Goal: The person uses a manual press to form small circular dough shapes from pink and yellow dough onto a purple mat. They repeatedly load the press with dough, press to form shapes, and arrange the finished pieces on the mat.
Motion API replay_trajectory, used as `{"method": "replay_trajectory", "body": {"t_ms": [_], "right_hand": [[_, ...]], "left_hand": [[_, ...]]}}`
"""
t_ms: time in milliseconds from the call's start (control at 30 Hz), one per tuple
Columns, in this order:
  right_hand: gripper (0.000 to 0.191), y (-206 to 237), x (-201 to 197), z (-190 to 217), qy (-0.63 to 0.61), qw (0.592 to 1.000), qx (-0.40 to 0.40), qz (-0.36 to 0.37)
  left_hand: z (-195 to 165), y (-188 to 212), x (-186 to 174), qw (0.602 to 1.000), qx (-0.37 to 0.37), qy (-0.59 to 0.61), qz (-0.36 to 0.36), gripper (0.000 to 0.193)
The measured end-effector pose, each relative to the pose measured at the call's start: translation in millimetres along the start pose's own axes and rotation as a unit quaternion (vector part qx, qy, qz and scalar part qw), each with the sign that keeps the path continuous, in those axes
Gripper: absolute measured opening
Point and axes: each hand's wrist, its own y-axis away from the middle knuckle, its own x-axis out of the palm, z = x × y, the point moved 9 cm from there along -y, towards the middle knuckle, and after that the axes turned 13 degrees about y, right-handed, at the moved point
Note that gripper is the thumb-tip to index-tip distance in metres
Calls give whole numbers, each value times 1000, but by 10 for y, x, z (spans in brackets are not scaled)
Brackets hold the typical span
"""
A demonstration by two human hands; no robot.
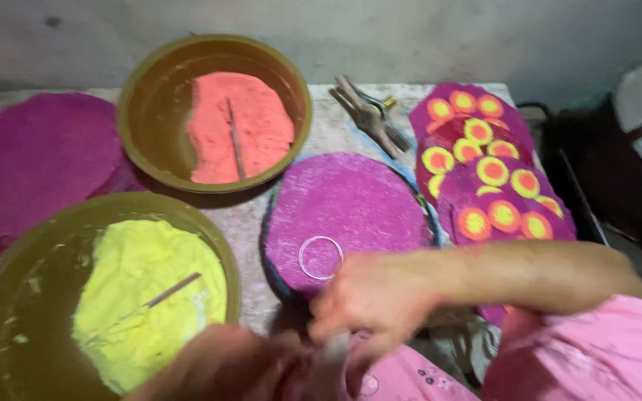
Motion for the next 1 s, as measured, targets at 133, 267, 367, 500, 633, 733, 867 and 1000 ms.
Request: {"method": "replay_trajectory", "body": {"t_ms": [133,267,367,500,633,733,867,1000], "right_hand": [[40,-155,317,34,-183,983,10,13],[47,-173,259,-152,-248,969,-1,20],[44,-218,-130,-358,-35,998,15,-45],[22,-538,-762,-569,411,900,1,-148],[23,-978,-1213,-1032,571,793,-37,-208],[35,-1141,-1484,-1692,509,767,97,-379],[39,-1278,-1262,-3273,250,790,309,-467],[21,-1565,-64,-4485,84,820,528,-204]], "left_hand": [[1,427,-198,989,105,32,-95,18],[709,671,-528,981,80,117,-133,21],[1440,707,-938,938,28,329,-110,36],[1705,680,-971,849,118,516,5,51],[1632,86,-926,753,235,611,69,50],[2310,-571,-1297,771,78,598,-203,29],[2659,-820,-2297,783,157,439,-412,19],[2589,-965,-2934,727,298,408,-465,11]]}}
